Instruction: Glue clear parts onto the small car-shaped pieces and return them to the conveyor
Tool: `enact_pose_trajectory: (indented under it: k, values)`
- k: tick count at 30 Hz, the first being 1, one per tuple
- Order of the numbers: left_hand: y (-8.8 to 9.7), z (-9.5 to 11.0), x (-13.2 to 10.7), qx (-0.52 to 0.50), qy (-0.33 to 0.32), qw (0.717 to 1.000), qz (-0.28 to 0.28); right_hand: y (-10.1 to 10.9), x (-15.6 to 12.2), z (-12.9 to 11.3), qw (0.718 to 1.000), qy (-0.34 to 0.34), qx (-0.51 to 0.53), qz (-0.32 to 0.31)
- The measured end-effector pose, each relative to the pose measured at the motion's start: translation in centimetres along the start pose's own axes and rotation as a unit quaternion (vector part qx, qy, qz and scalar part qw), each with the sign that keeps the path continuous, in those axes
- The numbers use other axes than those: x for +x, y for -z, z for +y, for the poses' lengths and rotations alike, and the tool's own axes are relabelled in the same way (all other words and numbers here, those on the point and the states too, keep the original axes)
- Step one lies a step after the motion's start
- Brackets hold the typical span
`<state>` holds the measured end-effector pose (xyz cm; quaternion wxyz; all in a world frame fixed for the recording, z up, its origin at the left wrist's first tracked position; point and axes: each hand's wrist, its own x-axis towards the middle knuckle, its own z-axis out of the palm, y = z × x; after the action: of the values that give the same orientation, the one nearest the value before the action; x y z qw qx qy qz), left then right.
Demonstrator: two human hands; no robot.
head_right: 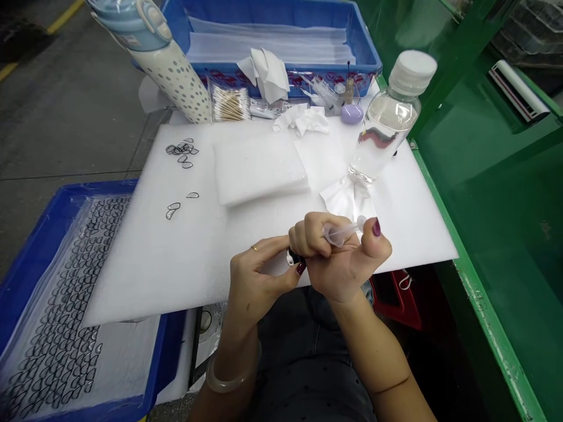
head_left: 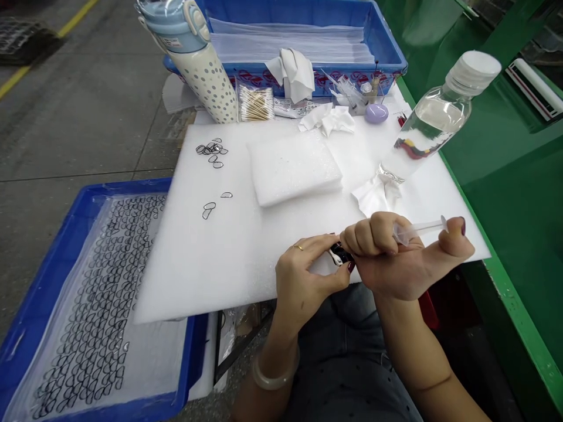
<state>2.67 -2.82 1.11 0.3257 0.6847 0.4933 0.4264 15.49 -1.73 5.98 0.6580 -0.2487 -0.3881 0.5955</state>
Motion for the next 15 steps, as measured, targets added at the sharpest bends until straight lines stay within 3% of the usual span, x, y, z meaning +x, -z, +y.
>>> enact_pose_trajectory:
  k: [15]
  values:
    - [0.03,-0.04,-0.05,0.007,-0.009,1.000,0.003,-0.42,-0.90,0.40,0.996,0.060,-0.056,0.023]
